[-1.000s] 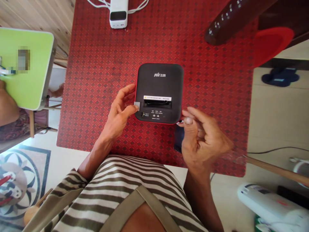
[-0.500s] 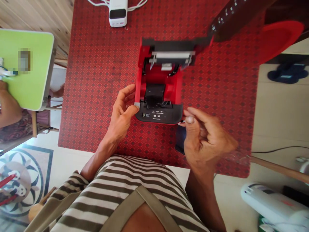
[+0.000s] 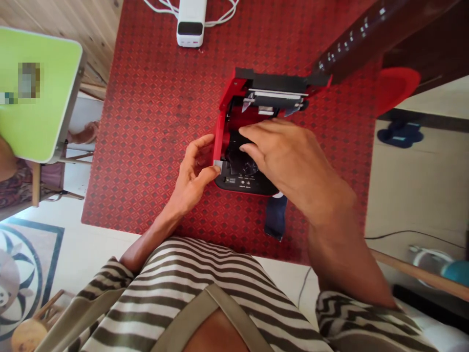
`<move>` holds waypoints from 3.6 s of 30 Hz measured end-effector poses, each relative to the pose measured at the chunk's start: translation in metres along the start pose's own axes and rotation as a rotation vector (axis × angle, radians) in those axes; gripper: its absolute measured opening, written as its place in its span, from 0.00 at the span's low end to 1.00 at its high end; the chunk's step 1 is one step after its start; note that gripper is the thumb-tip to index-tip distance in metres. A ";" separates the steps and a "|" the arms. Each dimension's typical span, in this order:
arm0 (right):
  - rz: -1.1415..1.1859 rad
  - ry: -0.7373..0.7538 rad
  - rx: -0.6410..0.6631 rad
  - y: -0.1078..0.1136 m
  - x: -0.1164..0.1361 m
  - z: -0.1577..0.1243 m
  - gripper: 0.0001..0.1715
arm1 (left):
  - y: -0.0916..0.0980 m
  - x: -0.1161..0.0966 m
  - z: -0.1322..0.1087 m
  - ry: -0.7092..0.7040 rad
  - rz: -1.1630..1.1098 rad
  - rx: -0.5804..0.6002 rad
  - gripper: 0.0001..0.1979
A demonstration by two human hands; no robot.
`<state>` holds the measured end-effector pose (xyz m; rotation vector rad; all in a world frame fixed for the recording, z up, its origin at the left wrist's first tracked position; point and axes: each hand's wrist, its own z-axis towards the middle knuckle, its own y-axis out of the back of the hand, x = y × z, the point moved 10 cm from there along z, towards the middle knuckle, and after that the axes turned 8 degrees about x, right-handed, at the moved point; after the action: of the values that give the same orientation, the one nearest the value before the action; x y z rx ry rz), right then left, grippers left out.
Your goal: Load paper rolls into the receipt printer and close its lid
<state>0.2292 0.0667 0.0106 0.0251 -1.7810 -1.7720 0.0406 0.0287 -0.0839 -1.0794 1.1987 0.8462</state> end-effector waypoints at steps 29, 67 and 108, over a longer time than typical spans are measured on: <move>0.365 -0.167 -0.614 0.093 -0.071 -0.095 0.20 | 0.006 0.004 0.001 -0.007 0.016 -0.006 0.34; 0.722 -0.424 0.011 -0.055 -0.085 -0.153 0.29 | 0.019 0.007 0.007 -0.130 0.054 -0.031 0.36; -0.083 0.018 0.171 -0.021 -0.016 0.026 0.05 | 0.003 0.001 -0.001 -0.012 0.091 0.016 0.32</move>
<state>0.2226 0.0943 -0.0127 0.1869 -1.9393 -1.6656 0.0380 0.0288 -0.0851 -1.0118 1.2504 0.9098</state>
